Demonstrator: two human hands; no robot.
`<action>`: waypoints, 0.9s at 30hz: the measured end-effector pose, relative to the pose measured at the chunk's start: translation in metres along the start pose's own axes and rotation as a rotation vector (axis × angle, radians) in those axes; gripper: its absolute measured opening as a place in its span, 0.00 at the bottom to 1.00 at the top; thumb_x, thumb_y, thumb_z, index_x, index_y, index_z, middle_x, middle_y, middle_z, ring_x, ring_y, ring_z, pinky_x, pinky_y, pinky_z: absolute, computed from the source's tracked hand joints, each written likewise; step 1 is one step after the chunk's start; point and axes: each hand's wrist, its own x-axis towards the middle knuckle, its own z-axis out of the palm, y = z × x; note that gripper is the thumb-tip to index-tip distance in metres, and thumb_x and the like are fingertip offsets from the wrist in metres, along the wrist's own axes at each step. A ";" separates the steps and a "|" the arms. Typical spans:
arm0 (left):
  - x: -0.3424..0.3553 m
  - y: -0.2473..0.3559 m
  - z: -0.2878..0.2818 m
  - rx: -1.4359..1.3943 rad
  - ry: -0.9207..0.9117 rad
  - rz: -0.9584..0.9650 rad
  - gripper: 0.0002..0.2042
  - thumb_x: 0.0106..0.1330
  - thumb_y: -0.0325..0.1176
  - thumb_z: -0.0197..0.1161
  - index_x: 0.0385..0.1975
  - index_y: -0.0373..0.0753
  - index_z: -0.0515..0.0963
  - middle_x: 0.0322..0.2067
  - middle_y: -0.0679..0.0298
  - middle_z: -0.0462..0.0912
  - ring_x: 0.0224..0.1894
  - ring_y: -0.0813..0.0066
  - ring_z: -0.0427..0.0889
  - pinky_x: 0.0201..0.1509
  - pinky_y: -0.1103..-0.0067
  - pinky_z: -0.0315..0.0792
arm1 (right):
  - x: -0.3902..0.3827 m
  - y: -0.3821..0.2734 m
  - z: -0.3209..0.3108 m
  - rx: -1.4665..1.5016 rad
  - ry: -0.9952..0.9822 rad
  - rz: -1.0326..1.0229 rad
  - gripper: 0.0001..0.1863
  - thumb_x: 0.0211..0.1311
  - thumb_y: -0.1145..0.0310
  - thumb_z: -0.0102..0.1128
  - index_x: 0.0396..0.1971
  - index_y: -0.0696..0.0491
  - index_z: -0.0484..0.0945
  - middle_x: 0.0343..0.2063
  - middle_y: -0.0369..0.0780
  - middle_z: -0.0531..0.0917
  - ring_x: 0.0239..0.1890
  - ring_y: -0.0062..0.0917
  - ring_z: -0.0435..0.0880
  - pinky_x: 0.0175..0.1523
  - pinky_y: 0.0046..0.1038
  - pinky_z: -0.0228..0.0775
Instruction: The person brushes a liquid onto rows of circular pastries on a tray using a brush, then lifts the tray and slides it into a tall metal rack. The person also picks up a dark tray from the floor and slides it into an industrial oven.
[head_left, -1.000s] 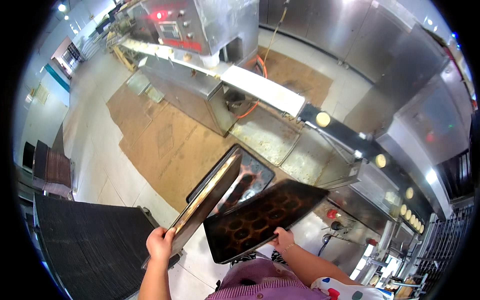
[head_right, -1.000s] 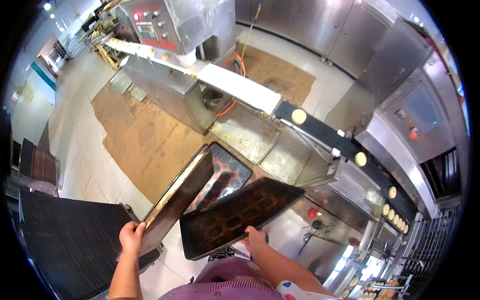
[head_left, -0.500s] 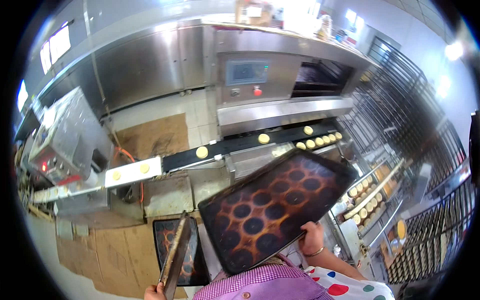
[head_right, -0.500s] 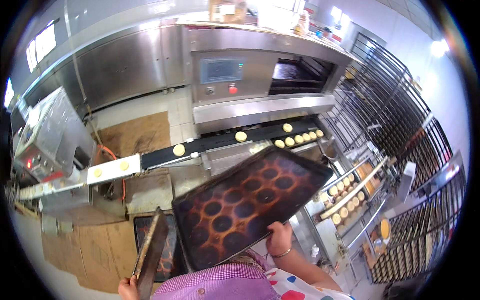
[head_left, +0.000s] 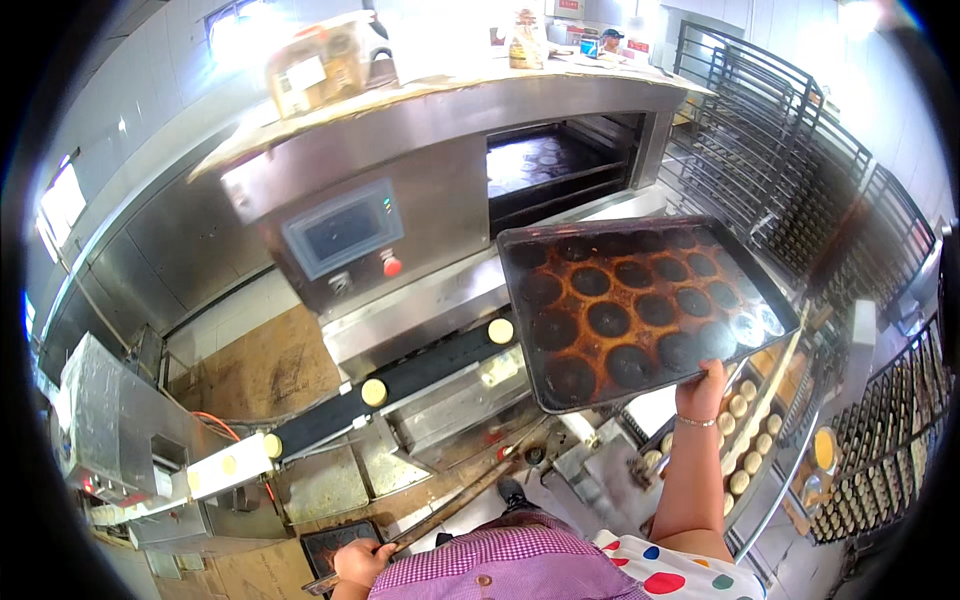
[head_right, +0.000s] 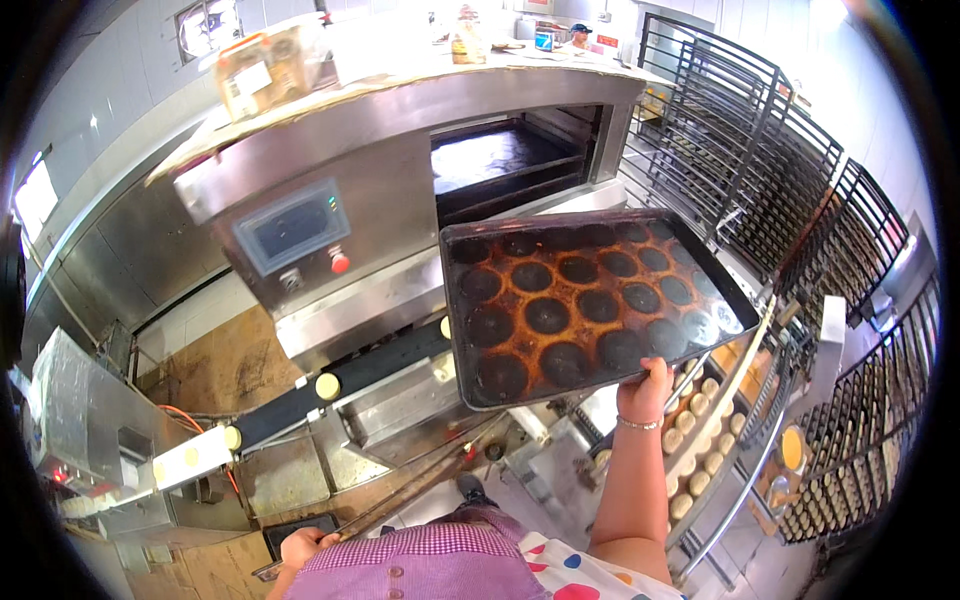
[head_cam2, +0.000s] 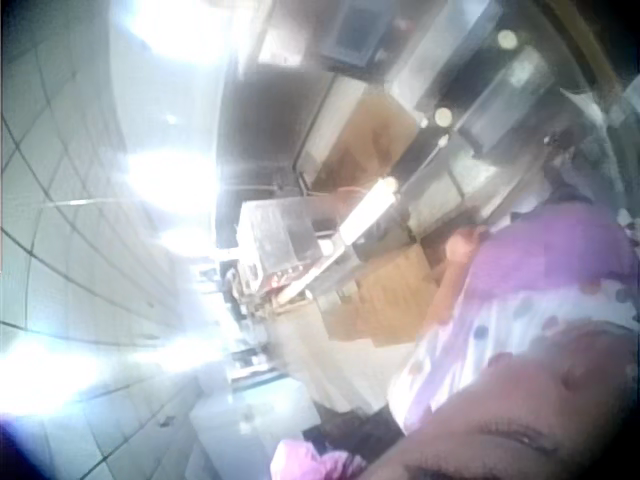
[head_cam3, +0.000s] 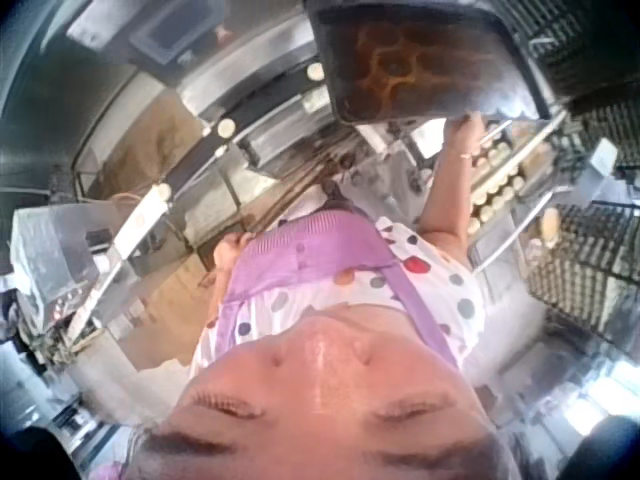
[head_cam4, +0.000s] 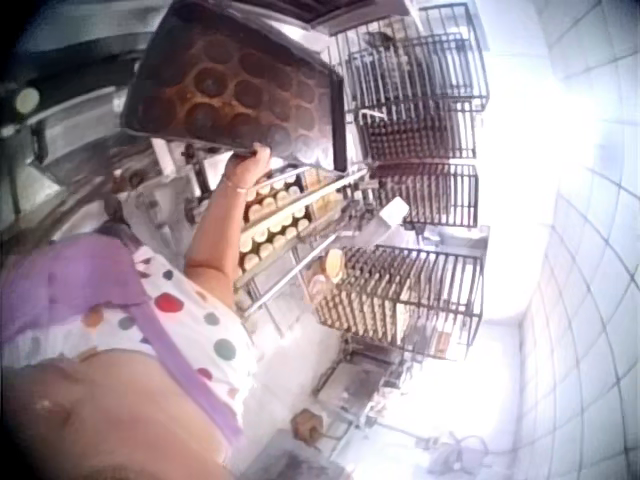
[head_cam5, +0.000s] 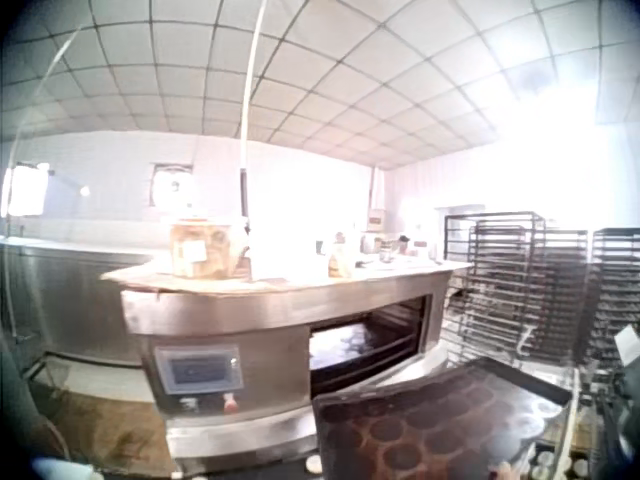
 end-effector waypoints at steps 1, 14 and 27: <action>0.017 0.018 0.000 0.008 -0.022 0.025 0.20 0.50 0.55 0.65 0.15 0.42 0.80 0.16 0.61 0.78 0.22 0.62 0.78 0.24 0.69 0.70 | 0.027 0.007 0.008 0.006 -0.001 0.014 0.15 0.43 0.76 0.48 0.35 0.60 0.72 0.32 0.40 0.78 0.35 0.31 0.80 0.38 0.31 0.76; 0.118 0.084 0.033 -0.138 -0.189 0.026 0.14 0.55 0.47 0.60 0.31 0.45 0.83 0.29 0.58 0.82 0.35 0.61 0.82 0.39 0.71 0.75 | 0.311 0.157 0.094 0.058 -0.074 0.220 0.11 0.48 0.73 0.55 0.35 0.53 0.72 0.30 0.36 0.75 0.28 0.28 0.77 0.24 0.27 0.68; 0.115 0.126 -0.001 -0.093 -0.278 -0.427 0.14 0.54 0.47 0.62 0.28 0.44 0.83 0.26 0.57 0.82 0.33 0.60 0.82 0.38 0.71 0.74 | 0.290 0.333 0.296 -0.289 -0.168 0.427 0.55 0.55 0.76 0.55 0.65 0.32 0.19 0.48 0.55 0.71 0.34 0.45 0.81 0.34 0.41 0.78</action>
